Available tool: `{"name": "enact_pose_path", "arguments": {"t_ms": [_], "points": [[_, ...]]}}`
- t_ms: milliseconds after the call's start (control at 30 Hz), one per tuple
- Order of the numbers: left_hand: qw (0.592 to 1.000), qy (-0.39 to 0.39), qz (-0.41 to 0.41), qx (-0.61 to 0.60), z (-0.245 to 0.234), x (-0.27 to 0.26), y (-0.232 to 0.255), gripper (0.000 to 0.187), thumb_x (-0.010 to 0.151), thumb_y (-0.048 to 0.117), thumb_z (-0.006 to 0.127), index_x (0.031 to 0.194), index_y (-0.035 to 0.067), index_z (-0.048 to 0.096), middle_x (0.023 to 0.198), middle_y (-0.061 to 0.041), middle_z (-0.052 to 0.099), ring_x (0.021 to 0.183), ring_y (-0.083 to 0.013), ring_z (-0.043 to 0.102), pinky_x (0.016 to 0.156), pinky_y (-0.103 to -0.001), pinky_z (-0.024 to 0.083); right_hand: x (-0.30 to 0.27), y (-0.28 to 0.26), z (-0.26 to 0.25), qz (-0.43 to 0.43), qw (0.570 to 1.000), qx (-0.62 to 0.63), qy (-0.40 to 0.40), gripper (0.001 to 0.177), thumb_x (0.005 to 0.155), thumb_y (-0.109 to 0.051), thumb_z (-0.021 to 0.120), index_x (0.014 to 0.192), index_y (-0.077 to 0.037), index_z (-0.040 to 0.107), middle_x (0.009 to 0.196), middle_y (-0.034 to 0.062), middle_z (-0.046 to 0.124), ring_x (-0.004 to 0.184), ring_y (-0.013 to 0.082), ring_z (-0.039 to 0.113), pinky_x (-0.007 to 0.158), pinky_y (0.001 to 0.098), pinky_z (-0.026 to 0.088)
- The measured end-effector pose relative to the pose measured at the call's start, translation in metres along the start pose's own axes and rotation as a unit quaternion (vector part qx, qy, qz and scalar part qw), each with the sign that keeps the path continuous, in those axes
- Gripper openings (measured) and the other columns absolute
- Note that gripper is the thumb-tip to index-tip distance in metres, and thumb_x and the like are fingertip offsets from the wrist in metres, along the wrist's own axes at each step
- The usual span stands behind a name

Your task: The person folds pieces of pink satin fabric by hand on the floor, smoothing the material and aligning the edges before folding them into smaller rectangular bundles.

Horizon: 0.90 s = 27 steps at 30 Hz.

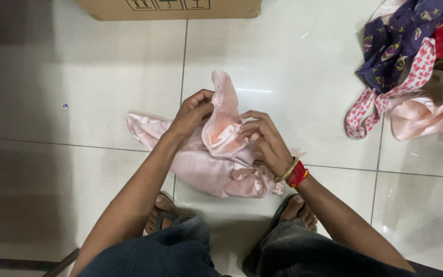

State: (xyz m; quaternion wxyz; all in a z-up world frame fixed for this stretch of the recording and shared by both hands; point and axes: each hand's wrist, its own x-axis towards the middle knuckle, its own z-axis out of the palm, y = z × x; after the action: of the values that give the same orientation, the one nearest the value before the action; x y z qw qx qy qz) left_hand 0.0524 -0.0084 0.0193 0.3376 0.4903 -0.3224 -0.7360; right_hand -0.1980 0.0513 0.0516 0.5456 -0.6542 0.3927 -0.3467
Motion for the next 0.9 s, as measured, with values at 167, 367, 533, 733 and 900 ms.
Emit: {"name": "enact_pose_path", "arguments": {"t_ms": [167,367,533,733,900], "points": [[0.995,-0.063,0.02,-0.074,-0.011,0.001,-0.004,0.022,0.087,0.004,0.056,0.109,0.006,0.061,0.098,0.002,0.065,0.086,-0.0049,0.061,0.082,-0.021,0.053,0.016,0.011,-0.008,0.264,0.963,0.047,0.008,0.078,0.104,-0.025,0.06,0.16,-0.005,0.01,0.16,0.011,0.038,0.075,0.0235,0.072,0.064,0.0399,0.062],[0.992,-0.106,0.059,-0.043,-0.009,-0.006,0.011,0.025,0.093,0.004,0.063,0.116,0.006,0.054,0.1,-0.002,0.067,0.088,-0.0088,0.059,0.079,-0.024,0.049,0.016,0.014,-0.01,0.221,0.971,-0.037,-0.086,0.059,0.094,-0.026,0.07,0.146,-0.002,0.052,0.103,0.0132,0.075,0.081,0.0134,0.07,0.07,0.0305,0.059],[0.991,-0.119,0.058,-0.023,0.005,-0.022,0.044,0.047,0.091,0.013,0.077,0.128,0.009,0.049,0.112,-0.004,0.071,0.101,-0.0094,0.069,0.093,-0.027,0.058,0.015,0.01,-0.024,0.054,0.987,-0.148,-0.019,0.029,0.097,-0.016,0.067,0.124,-0.006,0.071,0.13,0.0136,0.069,0.123,0.0222,0.061,0.104,0.0378,0.049],[0.98,-0.149,0.055,0.117,0.036,-0.026,0.055,0.06,0.084,0.019,0.082,0.134,0.007,0.05,0.109,-0.009,0.076,0.091,-0.0136,0.071,0.077,-0.029,0.059,0.02,0.006,-0.029,0.117,0.992,0.025,-0.044,0.049,0.095,-0.014,0.071,0.139,-0.001,0.052,0.135,0.0106,0.061,0.134,0.0196,0.053,0.115,0.0389,0.041],[0.965,-0.155,0.052,0.204,0.047,-0.03,0.068,0.077,0.077,0.026,0.086,0.142,0.01,0.047,0.102,-0.011,0.075,0.088,-0.0126,0.073,0.073,-0.028,0.06,0.016,0.015,-0.033,0.089,0.991,0.098,0.034,0.042,0.096,-0.006,0.07,0.135,-0.001,0.056,0.135,0.0092,0.064,0.128,0.0158,0.059,0.11,0.0338,0.049]]}}
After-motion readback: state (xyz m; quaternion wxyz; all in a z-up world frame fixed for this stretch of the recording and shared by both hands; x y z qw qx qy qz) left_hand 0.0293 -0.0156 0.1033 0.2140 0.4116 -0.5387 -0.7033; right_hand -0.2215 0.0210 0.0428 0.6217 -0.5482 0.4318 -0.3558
